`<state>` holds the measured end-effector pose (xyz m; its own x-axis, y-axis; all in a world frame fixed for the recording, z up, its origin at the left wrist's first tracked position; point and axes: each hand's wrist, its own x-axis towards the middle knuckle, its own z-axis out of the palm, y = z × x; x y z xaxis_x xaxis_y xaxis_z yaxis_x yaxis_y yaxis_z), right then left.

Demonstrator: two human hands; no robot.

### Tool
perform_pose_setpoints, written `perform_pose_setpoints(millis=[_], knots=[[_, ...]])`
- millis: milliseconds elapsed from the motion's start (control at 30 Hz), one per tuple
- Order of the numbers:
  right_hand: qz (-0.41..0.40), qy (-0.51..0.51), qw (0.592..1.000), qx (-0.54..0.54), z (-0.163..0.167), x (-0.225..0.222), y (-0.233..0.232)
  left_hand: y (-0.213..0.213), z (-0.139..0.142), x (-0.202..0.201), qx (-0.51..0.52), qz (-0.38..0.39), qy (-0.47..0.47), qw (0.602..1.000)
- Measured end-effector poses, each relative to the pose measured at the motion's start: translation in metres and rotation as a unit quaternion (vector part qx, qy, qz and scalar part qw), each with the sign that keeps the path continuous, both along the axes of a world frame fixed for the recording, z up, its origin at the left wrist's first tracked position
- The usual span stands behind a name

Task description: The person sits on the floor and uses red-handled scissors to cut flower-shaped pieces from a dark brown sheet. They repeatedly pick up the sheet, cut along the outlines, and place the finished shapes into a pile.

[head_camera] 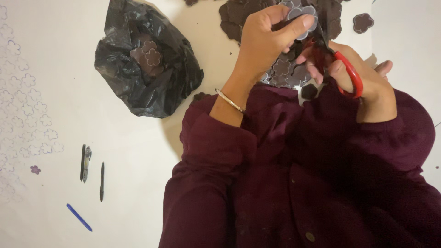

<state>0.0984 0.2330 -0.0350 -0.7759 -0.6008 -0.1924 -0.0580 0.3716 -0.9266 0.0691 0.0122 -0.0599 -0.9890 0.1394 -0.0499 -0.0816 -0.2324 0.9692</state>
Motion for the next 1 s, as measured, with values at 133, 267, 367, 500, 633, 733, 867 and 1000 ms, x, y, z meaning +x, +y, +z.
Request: perform_pose_setpoints(millis=[133,267,367,500,633,733,867,1000], knots=[[0.000,-0.042,0.999,0.023,0.002,-0.001,0.002,-0.005,0.005,-0.001,-0.027,-0.009,0.010,1.000],[-0.017,-0.053,0.997,0.043,0.005,0.001,0.000,-0.007,0.008,-0.001,-0.023,-0.013,0.002,1.000],[-0.055,-0.101,0.985,0.130,0.007,0.001,-0.002,-0.007,0.009,-0.001,-0.011,-0.019,0.001,1.000],[-0.054,-0.126,0.982,0.132,0.011,0.000,-0.003,-0.007,0.012,-0.001,-0.020,-0.012,0.023,0.999],[-0.040,-0.116,0.986,0.109,0.011,-0.001,-0.004,-0.009,0.015,-0.001,-0.035,-0.025,-0.001,0.999],[-0.024,-0.100,0.988,0.114,0.009,0.000,-0.002,-0.009,0.016,0.000,-0.051,-0.015,0.006,0.999],[0.000,-0.078,0.996,0.047,0.004,0.001,0.000,-0.008,0.016,0.000,-0.058,-0.005,0.019,0.998],[0.036,-0.017,0.999,0.024,0.002,0.000,0.000,-0.008,0.016,0.001,-0.075,0.003,0.019,0.997]])
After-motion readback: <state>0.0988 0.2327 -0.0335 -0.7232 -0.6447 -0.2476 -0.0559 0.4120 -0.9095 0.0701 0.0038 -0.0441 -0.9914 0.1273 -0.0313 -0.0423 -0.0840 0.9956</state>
